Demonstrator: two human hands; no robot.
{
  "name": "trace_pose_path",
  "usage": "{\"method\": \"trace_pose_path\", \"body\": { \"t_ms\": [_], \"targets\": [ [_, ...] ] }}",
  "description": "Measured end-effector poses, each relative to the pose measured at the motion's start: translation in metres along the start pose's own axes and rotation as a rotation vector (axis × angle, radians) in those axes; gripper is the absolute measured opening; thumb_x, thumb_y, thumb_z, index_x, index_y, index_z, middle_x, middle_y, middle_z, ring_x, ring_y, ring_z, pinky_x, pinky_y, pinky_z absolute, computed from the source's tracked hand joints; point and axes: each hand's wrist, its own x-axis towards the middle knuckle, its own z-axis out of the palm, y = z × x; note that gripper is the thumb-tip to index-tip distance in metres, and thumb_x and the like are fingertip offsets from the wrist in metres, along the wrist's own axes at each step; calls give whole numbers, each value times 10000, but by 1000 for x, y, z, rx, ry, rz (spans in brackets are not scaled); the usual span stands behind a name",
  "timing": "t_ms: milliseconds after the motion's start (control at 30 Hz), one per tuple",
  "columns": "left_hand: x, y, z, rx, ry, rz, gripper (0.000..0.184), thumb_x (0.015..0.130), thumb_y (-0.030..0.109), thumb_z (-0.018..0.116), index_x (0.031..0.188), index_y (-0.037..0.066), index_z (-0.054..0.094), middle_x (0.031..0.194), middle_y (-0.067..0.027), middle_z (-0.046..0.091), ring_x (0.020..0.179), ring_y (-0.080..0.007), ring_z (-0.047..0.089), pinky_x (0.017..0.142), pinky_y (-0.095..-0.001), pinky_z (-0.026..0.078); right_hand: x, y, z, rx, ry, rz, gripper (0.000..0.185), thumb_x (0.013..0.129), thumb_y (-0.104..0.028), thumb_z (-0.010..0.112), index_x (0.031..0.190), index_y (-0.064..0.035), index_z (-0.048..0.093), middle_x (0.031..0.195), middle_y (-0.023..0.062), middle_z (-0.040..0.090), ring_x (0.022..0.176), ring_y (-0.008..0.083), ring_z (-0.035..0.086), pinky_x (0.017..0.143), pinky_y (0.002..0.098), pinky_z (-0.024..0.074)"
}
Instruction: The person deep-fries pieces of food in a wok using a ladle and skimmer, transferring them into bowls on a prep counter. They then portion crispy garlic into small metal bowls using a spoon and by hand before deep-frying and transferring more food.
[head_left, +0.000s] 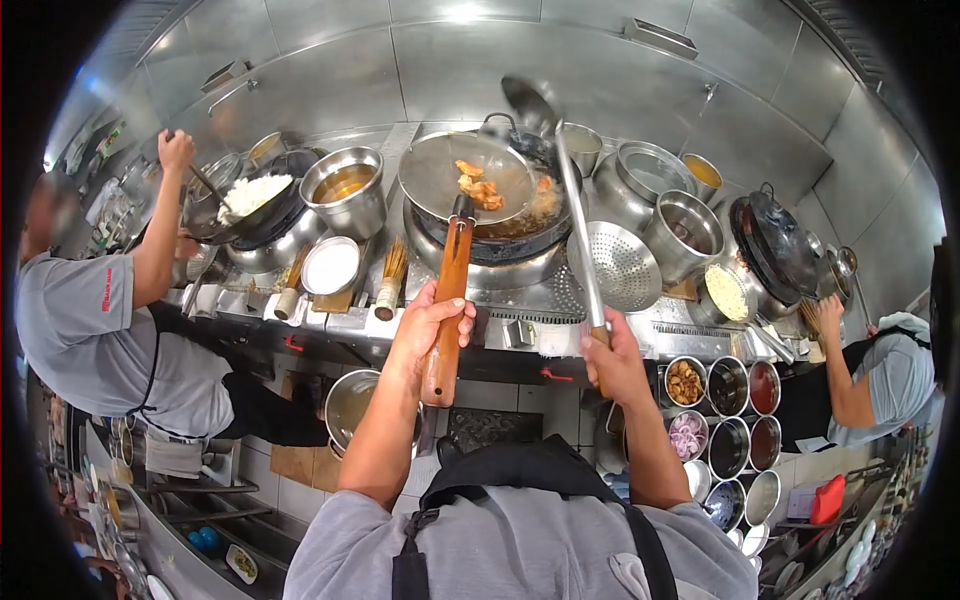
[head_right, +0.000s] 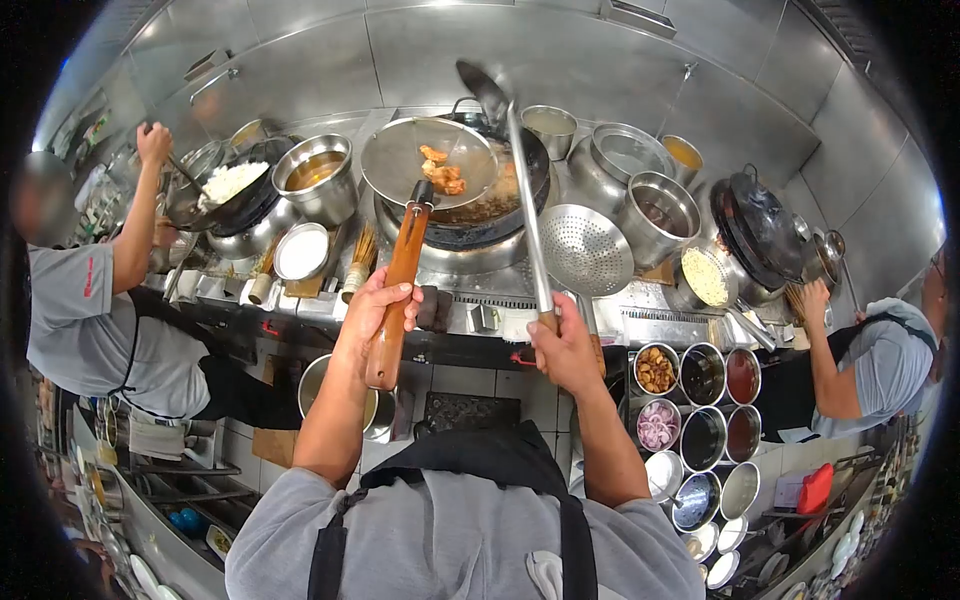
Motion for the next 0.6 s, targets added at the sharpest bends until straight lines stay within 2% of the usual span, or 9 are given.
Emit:
{"method": "trace_pose_path", "body": {
  "t_ms": [67,200,233,333,433,533,600],
  "targets": [
    [6,2,5,60,5,20,307,919,34,590,1172,45,416,843,-138,615,614,-174,587,491,-305,513,9,-6,0,38,57,-98,421,934,-97,589,1307,-49,402,708,12,517,470,78,475,390,241,376],
    [18,8,33,135,29,96,389,904,2,578,1214,41,345,835,-129,603,608,-173,591,492,-312,527,42,-5,7,-6,121,-49,418,950,-107,560,1328,-64,388,688,2,497,467,77,464,380,253,371],
    [22,7,39,137,13,121,391,907,4,575,1217,45,341,838,-127,601,609,-170,591,490,-310,525,52,0,14,-142,137,-79,386,955,-107,547,1306,-61,394,683,-7,483,448,74,443,365,251,353],
    [25,2,55,203,-5,126,368,909,2,566,1202,41,348,842,-126,604,605,-168,594,480,-307,518,44,-43,62,430,57,183,276,958,-123,563,1214,-74,473,674,-13,487,435,81,441,360,240,355],
    [16,-4,64,222,4,60,320,908,6,562,1166,28,373,849,-129,617,591,-174,599,461,-305,514,47,-48,68,1020,-150,295,220,958,-143,585,1159,-84,520,696,4,510,463,93,458,395,242,382],
    [5,-12,52,104,-60,-23,309,911,14,566,1155,28,377,851,-134,618,591,-179,601,460,-304,520,46,-27,56,1269,-330,335,175,988,-161,559,1141,-77,578,695,-5,511,462,77,452,392,240,379],
    [-3,-16,47,126,-62,-41,346,912,11,572,1195,21,374,854,-138,615,597,-178,603,468,-309,529,37,-6,46,1237,-348,308,208,1003,-162,524,1184,-87,596,700,-15,497,466,68,444,394,243,381]
  ]
}}
